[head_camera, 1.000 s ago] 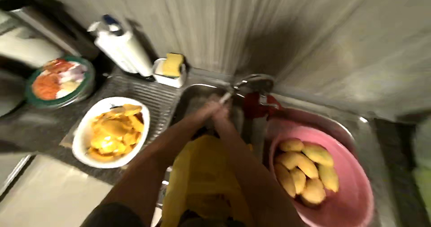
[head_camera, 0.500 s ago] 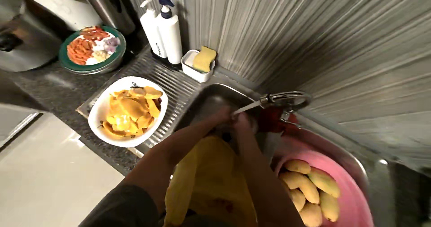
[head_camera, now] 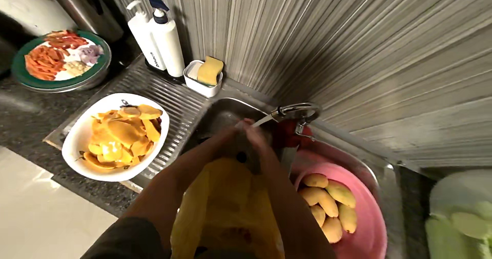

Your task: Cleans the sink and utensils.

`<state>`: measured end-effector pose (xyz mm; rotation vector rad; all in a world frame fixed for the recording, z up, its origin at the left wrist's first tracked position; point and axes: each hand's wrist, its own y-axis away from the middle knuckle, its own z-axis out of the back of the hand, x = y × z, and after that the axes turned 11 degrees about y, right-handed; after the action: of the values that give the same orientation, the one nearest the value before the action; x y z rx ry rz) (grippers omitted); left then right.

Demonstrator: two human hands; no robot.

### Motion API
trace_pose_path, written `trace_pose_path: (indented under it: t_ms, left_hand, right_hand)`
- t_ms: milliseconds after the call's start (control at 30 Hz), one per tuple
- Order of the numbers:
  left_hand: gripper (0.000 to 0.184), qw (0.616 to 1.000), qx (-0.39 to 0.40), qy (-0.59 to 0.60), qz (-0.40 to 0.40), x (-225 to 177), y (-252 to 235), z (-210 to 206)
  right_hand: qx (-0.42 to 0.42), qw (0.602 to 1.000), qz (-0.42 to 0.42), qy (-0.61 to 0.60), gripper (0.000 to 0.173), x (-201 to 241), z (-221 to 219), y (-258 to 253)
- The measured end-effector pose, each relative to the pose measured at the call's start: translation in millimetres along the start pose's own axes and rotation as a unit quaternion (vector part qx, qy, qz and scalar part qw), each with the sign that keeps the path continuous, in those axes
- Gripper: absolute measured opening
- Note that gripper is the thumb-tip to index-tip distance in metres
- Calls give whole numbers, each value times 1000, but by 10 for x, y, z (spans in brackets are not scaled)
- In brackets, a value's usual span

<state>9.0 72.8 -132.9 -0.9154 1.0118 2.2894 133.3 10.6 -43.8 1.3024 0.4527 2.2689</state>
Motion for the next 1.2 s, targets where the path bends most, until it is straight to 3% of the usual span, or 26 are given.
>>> trace_pose_path:
  t_ms: [67,133,200,267,367,433,500,600,700,800,1000,1133,1200]
  left_hand:
    - [33,995,61,49,69,-177,34,233]
    - [33,976,70,153,140,-321,85,405]
    - [31,959,40,230,161,-419,181,496]
    - [31,947,-1,276,161,-532,304,495]
    - [30,911,-85,369,164,-714,446,319]
    - [27,856,-155,466,165,-828,467,161]
    - [27,792,-214,551,154,-891,381,32]
    - [30,696,-256,657,133,-1011,259,-81]
    - [21,643,-245,713,133,-1198,252,-231]
    - [14,635,-230,722,152,-1223,190,-292]
    - [23,651,-281,693,131,-1077,114,-47]
    - [24,592,-322,735,80,-839,-119,23]
    - [40,594,-320,732,95,-867,-61,-91]
  right_hand:
    - [-47,993,-77,-80,44,-2,2,113]
    - [-55,971,-156,-172,43,-49,-41,155]
    - [-4,947,-192,-257,42,-96,-101,159]
    - [55,949,-164,-262,43,-97,-124,200]
    - [63,990,-81,-101,45,45,8,460]
    - [64,996,-24,53,45,89,128,542]
    - [65,982,32,177,41,66,208,513]
    - [47,959,77,268,38,61,316,496]
    - [-2,945,78,319,38,77,385,539]
    - [-9,921,62,386,44,63,445,697]
    - [-22,901,58,428,46,-294,663,1237]
    - [-48,928,52,365,43,-614,909,1455]
    - [-46,931,49,359,42,-641,921,1349]
